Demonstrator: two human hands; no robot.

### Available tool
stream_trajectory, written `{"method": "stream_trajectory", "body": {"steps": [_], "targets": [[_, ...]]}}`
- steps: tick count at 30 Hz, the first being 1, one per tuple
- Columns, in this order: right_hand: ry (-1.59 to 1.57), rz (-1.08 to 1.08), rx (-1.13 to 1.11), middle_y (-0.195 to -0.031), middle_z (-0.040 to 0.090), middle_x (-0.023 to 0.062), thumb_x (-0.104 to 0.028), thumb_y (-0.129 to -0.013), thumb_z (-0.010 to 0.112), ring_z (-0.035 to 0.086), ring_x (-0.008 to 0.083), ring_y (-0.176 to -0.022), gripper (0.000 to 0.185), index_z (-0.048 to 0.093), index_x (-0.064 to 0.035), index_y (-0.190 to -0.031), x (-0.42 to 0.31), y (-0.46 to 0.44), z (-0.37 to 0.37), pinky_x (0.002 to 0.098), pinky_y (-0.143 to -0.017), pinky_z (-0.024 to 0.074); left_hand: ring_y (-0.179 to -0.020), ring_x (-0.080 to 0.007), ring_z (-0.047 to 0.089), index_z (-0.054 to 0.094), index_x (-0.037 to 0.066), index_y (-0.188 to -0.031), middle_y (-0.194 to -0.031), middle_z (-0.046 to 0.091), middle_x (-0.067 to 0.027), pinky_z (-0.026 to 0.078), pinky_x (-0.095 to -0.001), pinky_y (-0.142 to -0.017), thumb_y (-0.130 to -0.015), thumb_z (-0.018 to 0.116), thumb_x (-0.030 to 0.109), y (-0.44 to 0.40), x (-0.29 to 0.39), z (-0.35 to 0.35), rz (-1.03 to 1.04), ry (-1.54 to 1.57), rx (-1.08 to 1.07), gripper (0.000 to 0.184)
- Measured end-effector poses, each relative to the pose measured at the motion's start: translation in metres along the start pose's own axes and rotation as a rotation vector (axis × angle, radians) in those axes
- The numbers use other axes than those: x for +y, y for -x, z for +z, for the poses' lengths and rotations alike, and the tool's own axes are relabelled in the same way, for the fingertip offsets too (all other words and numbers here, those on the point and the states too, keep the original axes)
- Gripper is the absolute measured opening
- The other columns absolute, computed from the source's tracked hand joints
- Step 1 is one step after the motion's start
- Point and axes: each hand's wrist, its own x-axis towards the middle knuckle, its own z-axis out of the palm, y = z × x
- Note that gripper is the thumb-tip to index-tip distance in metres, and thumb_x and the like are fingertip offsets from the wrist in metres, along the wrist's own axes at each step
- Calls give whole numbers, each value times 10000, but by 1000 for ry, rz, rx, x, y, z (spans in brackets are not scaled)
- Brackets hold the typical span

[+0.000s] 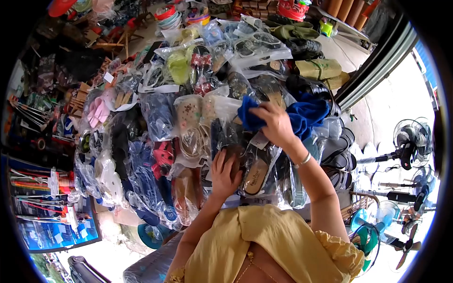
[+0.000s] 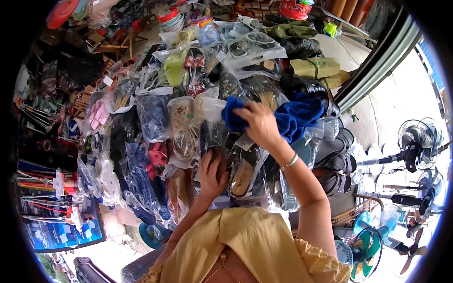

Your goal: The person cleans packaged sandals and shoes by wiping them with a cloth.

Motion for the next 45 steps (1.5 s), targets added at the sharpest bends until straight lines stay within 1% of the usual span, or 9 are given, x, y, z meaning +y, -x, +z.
{"method": "stream_trajectory", "body": {"steps": [2, 6, 10, 15, 30, 35, 39, 42, 45], "targets": [[-29, -198, -74, -1033, 644, 125, 54, -612, 657, 631, 338, -996, 535, 719, -116, -1115, -5, 22, 8, 418, -882, 528, -1350, -440, 426, 566, 85, -1362, -1514, 422, -204, 352, -531, -1082, -839, 714, 241, 0, 0, 1, -8, -33, 7, 566], [39, 210, -119, -1068, 660, 152, 117, -612, 595, 639, 358, -1004, 567, 719, -75, -1131, 36, 40, -2, 411, -886, 530, -1349, -439, 427, 567, 83, -1362, -1517, 416, -204, 348, -529, -1089, -847, 704, 249, 1, 0, 0, 11, -25, -2, 558], [25, 139, 49, -1049, 665, 120, 80, -617, 660, 633, 345, -989, 529, 726, -93, -1113, 13, 42, -33, 411, -863, 525, -1348, -437, 427, 571, 79, -1358, -1517, 412, -201, 345, -532, -1092, -847, 697, 263, 1, -7, 0, 14, -13, -3, 558], [-45, 82, -204, -1205, 597, 116, 23, -590, 714, 581, 334, -1097, 631, 684, -132, -1201, -40, 84, -22, 425, -936, 484, -1342, -440, 430, 572, 70, -1355, -1506, 417, -217, 344, -532, -1094, -840, 692, 271, 1, -6, -2, 0, -24, -24, 566], [-338, -50, -296, -1088, 618, 127, 27, -556, 702, 636, 335, -1003, 576, 709, -83, -1121, -61, 102, -49, 425, -886, 526, -1331, -443, 443, 576, 53, -1366, -1479, 448, -250, 345, -527, -1102, -837, 670, 256, 10, -6, -10, 10, 45, -47, 574], [-166, 307, 68, -1061, 621, 144, 98, -603, 639, 637, 370, -944, 556, 708, -66, -1130, -32, 97, -41, 404, -819, 545, -1352, -472, 408, 559, 65, -1389, -1517, 405, -250, 329, -543, -1114, -869, 666, 325, 10, -9, -9, -1, 71, -78, 591], [-185, 92, -216, -1063, 624, 162, 81, -595, 667, 620, 366, -1039, 576, 690, -46, -1156, -56, 111, -36, 413, -902, 530, -1393, -491, 357, 547, 93, -1409, -1539, 375, -250, 308, -565, -1121, -857, 714, 434, 20, -11, -26, 57, 73, -163, 670], [-439, 162, -195, -1078, 626, 159, 107, -606, 676, 627, 375, -1049, 585, 682, -33, -1174, -32, 107, -45, 412, -928, 526, -1436, -499, 297, 542, 133, -1426, -1558, 351, -240, 275, -592, -1131, -736, 796, 575, 42, -13, -38, 73, 37, -259, 859], [-262, 374, 51, -1111, 631, 160, 113, -668, 674, 647, 382, -1015, 559, 676, -50, -1203, -21, 102, -48, 381, -905, 534, -1459, -483, 273, 540, 166, -1436, -1569, 341, -222, 248, -605, -1141, -601, 847, 643, 53, -10, -45, 95, 14, -340, 1009]]}}
